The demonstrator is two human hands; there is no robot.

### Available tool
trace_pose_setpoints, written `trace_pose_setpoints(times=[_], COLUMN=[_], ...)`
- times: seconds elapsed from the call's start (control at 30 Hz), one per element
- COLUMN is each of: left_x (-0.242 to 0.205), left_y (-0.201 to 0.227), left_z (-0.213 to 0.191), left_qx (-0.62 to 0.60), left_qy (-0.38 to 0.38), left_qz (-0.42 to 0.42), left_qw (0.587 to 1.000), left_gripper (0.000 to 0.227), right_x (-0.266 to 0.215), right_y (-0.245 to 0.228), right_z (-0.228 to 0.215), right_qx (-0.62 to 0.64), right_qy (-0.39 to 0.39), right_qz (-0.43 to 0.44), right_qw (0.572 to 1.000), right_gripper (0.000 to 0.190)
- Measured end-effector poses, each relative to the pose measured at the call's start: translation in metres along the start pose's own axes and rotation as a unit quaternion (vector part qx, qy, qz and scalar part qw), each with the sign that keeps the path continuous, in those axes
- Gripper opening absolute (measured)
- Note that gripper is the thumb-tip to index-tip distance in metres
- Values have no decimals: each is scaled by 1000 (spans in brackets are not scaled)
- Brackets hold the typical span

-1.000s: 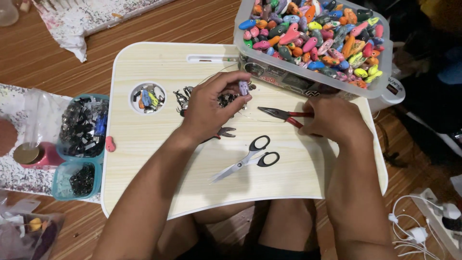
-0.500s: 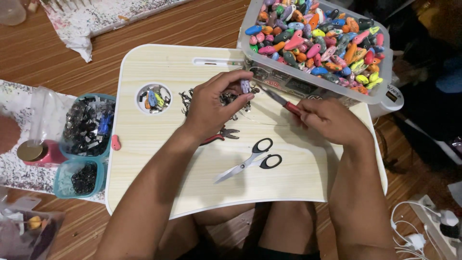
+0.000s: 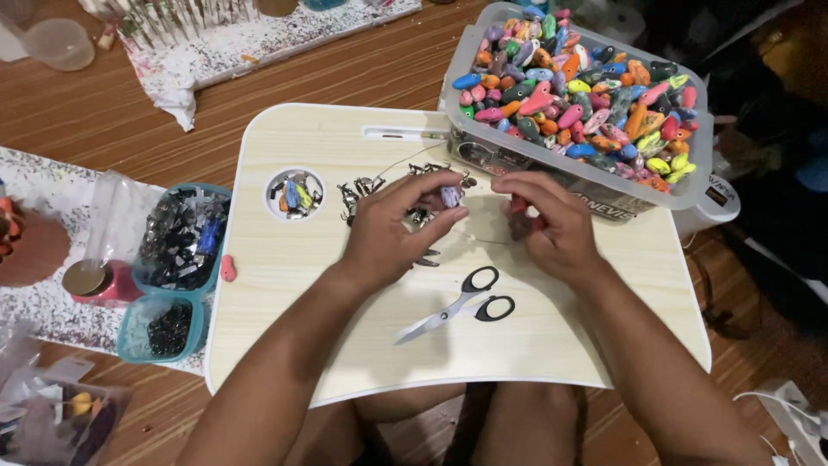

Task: Assembling fishing lures by attaching hooks to soft plastic bodies and trimming them with scissors

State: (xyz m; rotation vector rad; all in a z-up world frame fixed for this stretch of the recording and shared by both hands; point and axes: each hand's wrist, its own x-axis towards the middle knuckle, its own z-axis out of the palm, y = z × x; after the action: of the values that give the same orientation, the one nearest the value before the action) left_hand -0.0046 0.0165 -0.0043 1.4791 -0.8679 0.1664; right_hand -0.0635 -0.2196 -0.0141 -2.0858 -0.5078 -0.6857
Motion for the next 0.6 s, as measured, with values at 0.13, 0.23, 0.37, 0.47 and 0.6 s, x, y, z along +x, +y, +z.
trace_pose_setpoints(times=[0.13,0.23,0.37,0.47,0.6], left_x=[-7,-6,-13,-18,-19], left_y=[1,3,7,6,8], left_z=[-1,1,4,2,-1], left_qx=[25,14,-10,-6,-7], left_qy=[-32,-37,-39,-80,-148], left_qz=[11,15,20,-10,-36], left_qw=[999,999,999,997,988], left_gripper=[34,34,35,41,38], right_x=[-15,-22,-26,-31,-59], right_y=[-2,-6,-17,-25,-15], right_z=[13,11,7,12,-5], right_qx=[52,52,19,-26,-47], right_qy=[3,9,-1,3,-42], right_qz=[-25,-33,-42,-79,-120], right_qw=[998,998,999,997,991], right_gripper=[13,21,17,24,33])
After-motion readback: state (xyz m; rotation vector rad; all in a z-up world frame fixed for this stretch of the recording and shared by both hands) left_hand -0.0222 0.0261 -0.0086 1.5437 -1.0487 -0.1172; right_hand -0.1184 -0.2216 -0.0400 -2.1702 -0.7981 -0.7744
